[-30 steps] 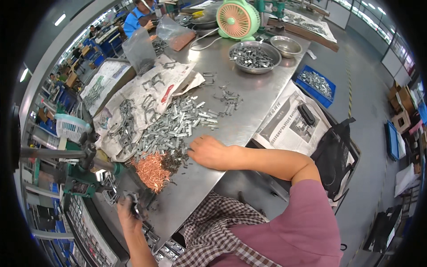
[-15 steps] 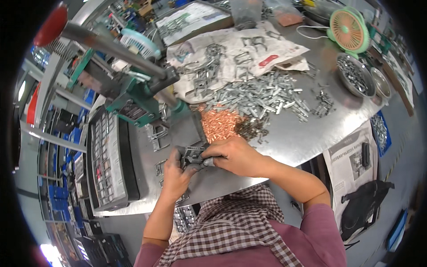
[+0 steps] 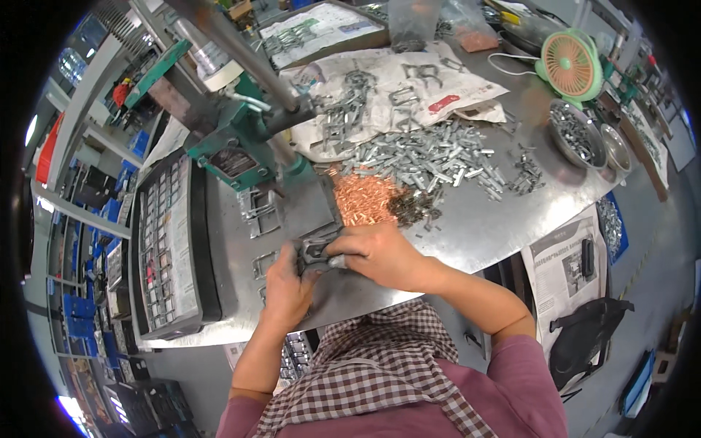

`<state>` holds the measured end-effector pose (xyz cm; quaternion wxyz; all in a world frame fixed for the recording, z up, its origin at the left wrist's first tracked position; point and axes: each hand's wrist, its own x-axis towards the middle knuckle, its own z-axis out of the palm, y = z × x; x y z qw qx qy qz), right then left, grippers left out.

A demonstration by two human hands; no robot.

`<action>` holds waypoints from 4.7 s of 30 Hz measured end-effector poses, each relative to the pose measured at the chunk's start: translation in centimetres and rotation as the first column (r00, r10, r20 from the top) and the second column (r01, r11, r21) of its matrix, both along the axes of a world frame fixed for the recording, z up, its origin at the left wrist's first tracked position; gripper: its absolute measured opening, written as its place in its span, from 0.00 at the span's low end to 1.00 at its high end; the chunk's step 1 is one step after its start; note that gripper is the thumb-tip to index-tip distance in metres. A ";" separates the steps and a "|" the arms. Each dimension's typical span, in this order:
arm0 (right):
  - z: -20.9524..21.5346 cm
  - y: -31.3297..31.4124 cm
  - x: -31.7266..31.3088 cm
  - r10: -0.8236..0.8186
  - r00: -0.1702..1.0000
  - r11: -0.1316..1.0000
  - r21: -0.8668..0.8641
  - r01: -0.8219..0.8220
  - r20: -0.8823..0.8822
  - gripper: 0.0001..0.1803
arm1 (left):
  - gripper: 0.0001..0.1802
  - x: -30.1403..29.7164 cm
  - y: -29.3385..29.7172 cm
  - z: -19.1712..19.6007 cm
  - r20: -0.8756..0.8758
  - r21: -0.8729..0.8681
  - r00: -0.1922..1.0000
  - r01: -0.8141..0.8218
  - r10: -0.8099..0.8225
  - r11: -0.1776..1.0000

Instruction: The person assembles hardware by picking small metal components from the workbench, fitting them into metal frames by hand, and pressing parts using a manual press machine.

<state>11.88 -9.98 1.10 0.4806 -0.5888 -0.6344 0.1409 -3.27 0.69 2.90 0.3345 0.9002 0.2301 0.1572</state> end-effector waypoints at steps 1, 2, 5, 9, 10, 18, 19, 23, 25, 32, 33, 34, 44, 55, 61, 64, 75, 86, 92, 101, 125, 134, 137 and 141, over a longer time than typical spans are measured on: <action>-0.2 -0.1 0.0 -0.022 0.999 1.000 0.012 0.022 0.039 0.13 | 0.24 -0.1 -0.2 0.0 -0.030 -0.008 0.998 -0.055 0.054 0.998; -0.3 0.0 -0.2 -0.046 0.997 0.999 0.007 0.046 0.057 0.13 | 0.24 -0.2 -0.4 0.1 -0.061 -0.015 0.993 -0.107 0.106 0.994; -0.5 0.5 -0.1 -0.021 1.000 1.000 0.020 0.020 0.012 0.12 | 0.24 -0.6 -0.1 -1.1 0.022 -0.058 0.993 -0.114 0.115 0.992; -1.1 1.0 0.0 0.014 0.999 0.994 0.108 -0.017 0.029 0.13 | 0.19 -0.2 -0.3 -1.4 0.128 -0.099 0.976 -0.163 0.175 0.982; -1.4 1.2 0.1 0.031 0.999 0.993 0.113 -0.030 -0.013 0.13 | 0.18 -0.2 -0.2 -1.7 0.156 -0.015 0.973 -0.168 0.168 0.986; 0.6 1.4 -1.2 -0.191 0.980 0.981 0.018 0.192 -0.056 0.25 | 0.18 -0.6 0.8 -1.9 0.241 -0.164 0.960 -0.107 0.145 0.981; 0.9 1.9 -1.0 -0.114 0.993 0.993 0.032 0.113 0.035 0.29 | 0.17 -0.8 1.1 -1.8 0.232 -0.147 0.963 -0.104 0.137 0.984; -0.6 3.9 -2.3 0.015 0.997 1.000 0.023 -0.017 0.075 0.26 | 0.14 -1.7 2.5 -1.4 0.128 -0.045 0.977 -0.167 0.172 0.985; -1.1 4.6 -3.3 0.002 0.998 0.999 -0.036 0.000 0.067 0.26 | 0.13 -2.4 3.9 -1.3 0.058 -0.010 0.987 -0.151 0.152 0.988; -2.1 3.9 -2.1 0.020 0.968 0.989 -0.145 0.017 0.249 0.26 | 0.18 -3.5 12.4 -3.2 0.091 -0.120 0.972 -0.206 0.218 0.971; -3.1 3.3 -1.5 0.059 0.968 0.989 -0.143 -0.024 0.245 0.23 | 0.19 -3.5 12.7 -4.2 0.096 0.001 0.991 -0.097 0.097 0.995; -4.0 2.9 -1.0 0.095 0.966 0.988 -0.145 -0.061 0.240 0.21 | 0.19 -3.2 12.8 -5.0 0.083 0.118 0.996 0.020 -0.030 0.993; -5.0 2.6 0.1 0.077 0.979 0.988 0.120 -0.101 0.190 0.16 | 0.38 -8.2 7.5 -1.1 -0.465 0.257 0.867 0.326 -0.180 0.910; -6.0 0.2 1.1 -0.100 0.981 0.994 -0.066 0.090 -0.166 0.13 | 0.37 -27.4 -1.9 -4.6 -0.601 0.117 0.770 0.348 -0.213 0.930; -7.2 -1.6 -0.1 -0.097 0.867 0.995 0.022 0.099 0.488 0.14 | 0.37 -39.6 -8.4 -22.9 -0.779 -0.078 0.582 0.278 -0.232 0.958; -5.2 -1.1 -0.6 -0.139 0.924 0.970 -0.139 0.200 0.357 0.14 | 0.39 -39.3 -9.4 -25.6 -0.786 -0.056 0.553 0.383 -0.277 0.922; -1.9 1.5 -1.0 -0.136 0.950 0.984 -0.071 0.162 0.281 0.10 | 0.27 -38.3 -12.8 -32.8 -0.569 0.371 0.822 0.265 -0.008 0.890; -3.7 1.2 1.2 0.067 0.976 0.985 0.140 -0.098 0.209 0.15 | 0.24 -3.4 11.9 -2.4 0.212 0.267 0.925 -0.365 0.315 0.892; -3.3 1.4 1.3 0.023 0.931 0.962 0.245 -0.120 0.365 0.15 | 0.31 1.1 21.6 -8.5 -0.004 0.229 0.977 -0.209 0.215 0.951; -6.3 2.0 2.7 0.011 0.940 0.976 0.200 -0.084 0.341 0.15 | 0.21 2.2 19.2 -7.3 0.132 0.250 0.954 -0.297 0.271 0.922; -11.1 5.0 7.6 -0.481 0.865 0.816 0.433 0.383 0.142 0.14 | 0.13 -4.4 8.4 0.3 -0.020 -0.504 0.987 -0.145 0.157 0.851; -11.4 6.6 7.3 -0.556 0.812 0.799 0.383 0.464 0.177 0.13 | 0.17 -3.0 3.6 -0.7 -0.152 -0.390 0.985 -0.139 0.086 0.910; -10.9 5.9 7.1 -0.532 0.829 0.821 0.347 0.455 0.173 0.13 | 0.14 -1.7 3.4 0.0 -0.189 -0.393 0.982 -0.080 0.004 0.916; -10.0 5.4 7.1 -0.436 0.880 0.868 0.348 0.355 0.187 0.13 | 0.15 -1.8 2.5 0.4 -0.222 -0.388 0.971 -0.004 -0.089 0.922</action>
